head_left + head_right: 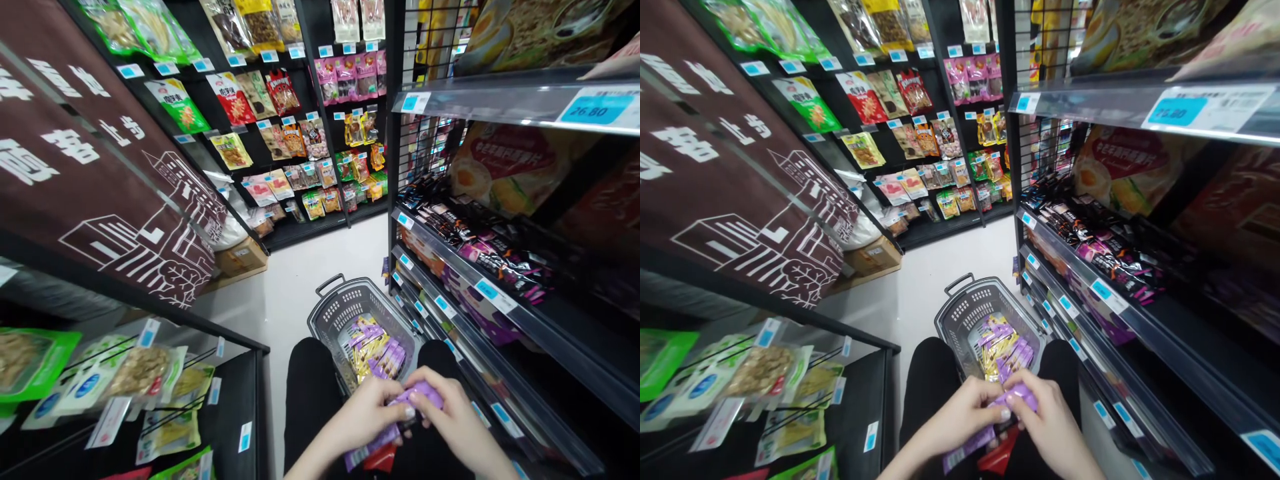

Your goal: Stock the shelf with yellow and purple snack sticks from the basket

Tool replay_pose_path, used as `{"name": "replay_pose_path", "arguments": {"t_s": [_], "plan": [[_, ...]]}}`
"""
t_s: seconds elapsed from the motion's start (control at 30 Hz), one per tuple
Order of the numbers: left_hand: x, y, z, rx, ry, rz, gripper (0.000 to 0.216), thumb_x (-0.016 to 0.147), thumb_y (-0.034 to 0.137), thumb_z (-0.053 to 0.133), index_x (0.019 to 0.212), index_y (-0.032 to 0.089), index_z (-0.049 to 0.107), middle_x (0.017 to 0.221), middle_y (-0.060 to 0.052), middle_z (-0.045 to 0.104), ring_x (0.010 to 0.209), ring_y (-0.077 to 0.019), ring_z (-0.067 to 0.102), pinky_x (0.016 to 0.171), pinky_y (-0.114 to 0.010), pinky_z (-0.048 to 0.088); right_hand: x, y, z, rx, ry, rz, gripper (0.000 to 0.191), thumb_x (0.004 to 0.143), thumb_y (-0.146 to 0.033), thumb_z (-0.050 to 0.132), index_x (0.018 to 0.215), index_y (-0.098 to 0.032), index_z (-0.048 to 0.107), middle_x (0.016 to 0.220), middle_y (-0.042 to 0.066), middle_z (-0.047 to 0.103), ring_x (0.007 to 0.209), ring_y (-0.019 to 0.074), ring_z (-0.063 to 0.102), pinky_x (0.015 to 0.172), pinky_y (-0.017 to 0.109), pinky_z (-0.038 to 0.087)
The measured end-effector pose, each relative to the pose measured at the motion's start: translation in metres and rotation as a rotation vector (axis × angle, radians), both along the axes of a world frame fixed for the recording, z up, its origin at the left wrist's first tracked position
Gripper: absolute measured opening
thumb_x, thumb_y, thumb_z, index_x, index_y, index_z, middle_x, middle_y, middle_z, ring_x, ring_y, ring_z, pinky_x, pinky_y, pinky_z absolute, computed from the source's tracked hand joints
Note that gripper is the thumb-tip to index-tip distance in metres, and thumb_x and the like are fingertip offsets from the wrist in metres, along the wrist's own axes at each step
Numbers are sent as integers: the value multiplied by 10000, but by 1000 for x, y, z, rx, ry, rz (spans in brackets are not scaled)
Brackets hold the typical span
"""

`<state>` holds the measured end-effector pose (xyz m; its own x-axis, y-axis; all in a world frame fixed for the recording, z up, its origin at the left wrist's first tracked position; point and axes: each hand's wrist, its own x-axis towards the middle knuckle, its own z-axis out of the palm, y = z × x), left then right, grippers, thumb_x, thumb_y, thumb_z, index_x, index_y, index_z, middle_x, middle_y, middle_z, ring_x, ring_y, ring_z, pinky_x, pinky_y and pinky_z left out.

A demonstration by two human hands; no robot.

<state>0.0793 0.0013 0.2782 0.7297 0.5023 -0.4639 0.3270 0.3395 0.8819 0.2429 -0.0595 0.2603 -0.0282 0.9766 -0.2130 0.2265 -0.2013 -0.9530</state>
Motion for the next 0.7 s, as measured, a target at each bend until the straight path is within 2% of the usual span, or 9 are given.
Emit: {"name": "replay_pose_path", "arguments": {"t_s": [0.17,0.3,0.43,0.57,0.7], "plan": [[-17,0,-9,-281,-65,-77,251,698,328,632,845,124,626,700,-29,639,497,-108,569,522,-224,462,17,-3,-9,14,40,-78,318,809,-470,454,861,-188,590,562,-28,535,467,112,512,467,212,390],[-39,0,-12,-289,-134,-106,279,680,293,676,900,127,633,811,-67,670,597,-131,627,595,-229,487,32,-8,-12,1,141,-149,323,804,-485,470,855,-180,567,563,-29,524,434,100,498,440,211,375],[-49,-3,-13,-402,-266,-150,436,653,286,710,1041,128,590,1002,-145,646,756,-216,662,648,-285,508,30,-6,-9,-5,253,-151,278,811,-450,495,825,-178,553,542,-44,497,415,76,476,422,192,357],[-55,-5,-20,-518,-386,-98,585,594,216,758,1130,118,546,1069,-175,619,885,-274,640,719,-317,507,25,0,-10,-91,495,-123,237,790,-417,553,803,-181,557,569,-50,475,441,66,460,404,173,367],[-64,-9,-32,-656,-560,9,686,547,118,769,1181,121,508,1073,-187,619,881,-270,643,678,-294,527,23,0,-14,-212,725,-76,242,747,-402,620,755,-162,585,647,-14,544,491,85,527,468,213,448]]}}
